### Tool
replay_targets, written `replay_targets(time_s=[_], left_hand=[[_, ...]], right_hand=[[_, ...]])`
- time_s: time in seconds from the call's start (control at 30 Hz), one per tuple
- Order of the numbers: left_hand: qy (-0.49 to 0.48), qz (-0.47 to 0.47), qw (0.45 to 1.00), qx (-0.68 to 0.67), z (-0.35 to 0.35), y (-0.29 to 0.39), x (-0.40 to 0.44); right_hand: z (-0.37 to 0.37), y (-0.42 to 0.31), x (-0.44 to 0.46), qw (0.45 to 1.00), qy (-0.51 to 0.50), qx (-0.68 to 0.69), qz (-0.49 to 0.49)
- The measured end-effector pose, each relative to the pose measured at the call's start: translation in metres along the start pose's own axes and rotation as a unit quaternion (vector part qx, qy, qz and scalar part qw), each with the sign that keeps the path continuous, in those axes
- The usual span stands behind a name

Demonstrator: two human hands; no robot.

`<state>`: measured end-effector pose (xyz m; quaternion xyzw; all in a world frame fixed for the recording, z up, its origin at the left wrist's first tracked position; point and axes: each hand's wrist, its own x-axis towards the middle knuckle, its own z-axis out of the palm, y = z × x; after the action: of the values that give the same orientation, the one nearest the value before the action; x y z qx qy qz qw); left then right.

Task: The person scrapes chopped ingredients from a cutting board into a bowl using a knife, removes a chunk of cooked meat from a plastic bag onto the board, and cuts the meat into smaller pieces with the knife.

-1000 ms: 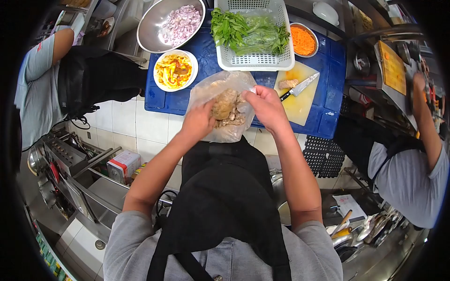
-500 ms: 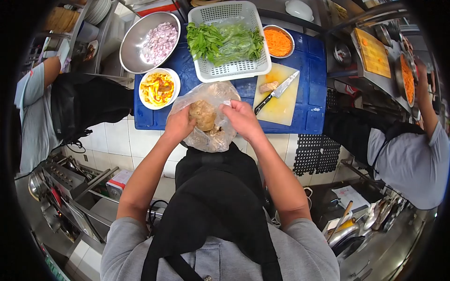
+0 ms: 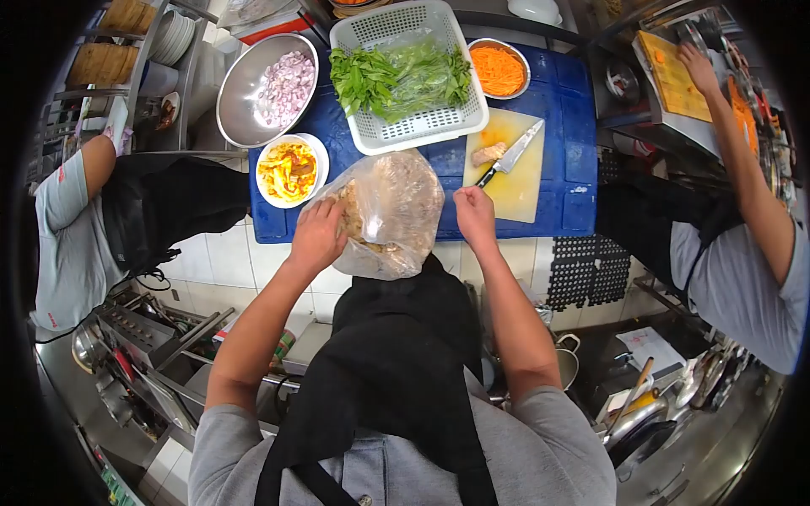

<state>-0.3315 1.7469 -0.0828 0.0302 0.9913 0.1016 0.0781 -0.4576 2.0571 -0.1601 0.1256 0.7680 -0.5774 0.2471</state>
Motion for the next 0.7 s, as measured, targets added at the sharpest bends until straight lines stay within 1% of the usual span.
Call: replay_targets(time_s=[0.1, 0.17, 0.2, 0.23, 0.33, 0.4, 0.43, 0.5, 0.53, 0.6, 0.67, 0.7], left_hand=[[-0.065, -0.118, 0.979, -0.152, 0.002, 0.007, 0.025], [-0.047, -0.134, 0.97, -0.199, 0.009, 0.008, 0.039], [-0.034, -0.14, 0.964, -0.222, 0.011, 0.004, 0.046], [-0.045, -0.14, 0.965, -0.217, 0.016, -0.002, 0.052], [-0.067, -0.125, 0.967, -0.211, 0.037, -0.018, 0.063], [-0.066, -0.094, 0.969, -0.217, 0.04, -0.023, 0.067], [-0.095, -0.082, 0.965, -0.229, 0.037, -0.023, 0.069], [-0.153, -0.062, 0.953, -0.256, 0.028, -0.02, 0.072], [-0.164, -0.087, 0.938, -0.292, 0.022, -0.015, 0.072], [-0.186, -0.142, 0.902, -0.364, 0.012, -0.001, 0.063], [-0.223, -0.099, 0.917, -0.315, -0.003, 0.004, 0.058], [-0.243, -0.078, 0.923, -0.289, -0.008, 0.006, 0.054]], right_hand=[[0.02, -0.027, -0.05, 0.986, -0.087, 0.117, -0.076], [0.04, -0.049, -0.09, 0.985, -0.144, 0.046, -0.084], [0.053, -0.057, -0.104, 0.98, -0.136, 0.007, -0.143], [0.065, -0.065, -0.112, 0.97, -0.126, -0.032, -0.203], [0.084, -0.085, -0.106, 0.961, -0.172, -0.083, -0.2], [0.089, -0.089, -0.096, 0.95, -0.224, -0.112, -0.185], [0.089, -0.092, -0.093, 0.943, -0.25, -0.127, -0.178], [0.082, -0.103, -0.094, 0.946, -0.315, -0.07, -0.031], [0.079, -0.11, -0.093, 0.937, -0.345, -0.042, 0.04], [0.074, -0.092, -0.084, 0.952, -0.291, 0.077, 0.055], [0.061, -0.078, -0.072, 0.951, -0.234, 0.195, 0.058], [0.052, -0.071, -0.061, 0.949, -0.209, 0.226, 0.072]])
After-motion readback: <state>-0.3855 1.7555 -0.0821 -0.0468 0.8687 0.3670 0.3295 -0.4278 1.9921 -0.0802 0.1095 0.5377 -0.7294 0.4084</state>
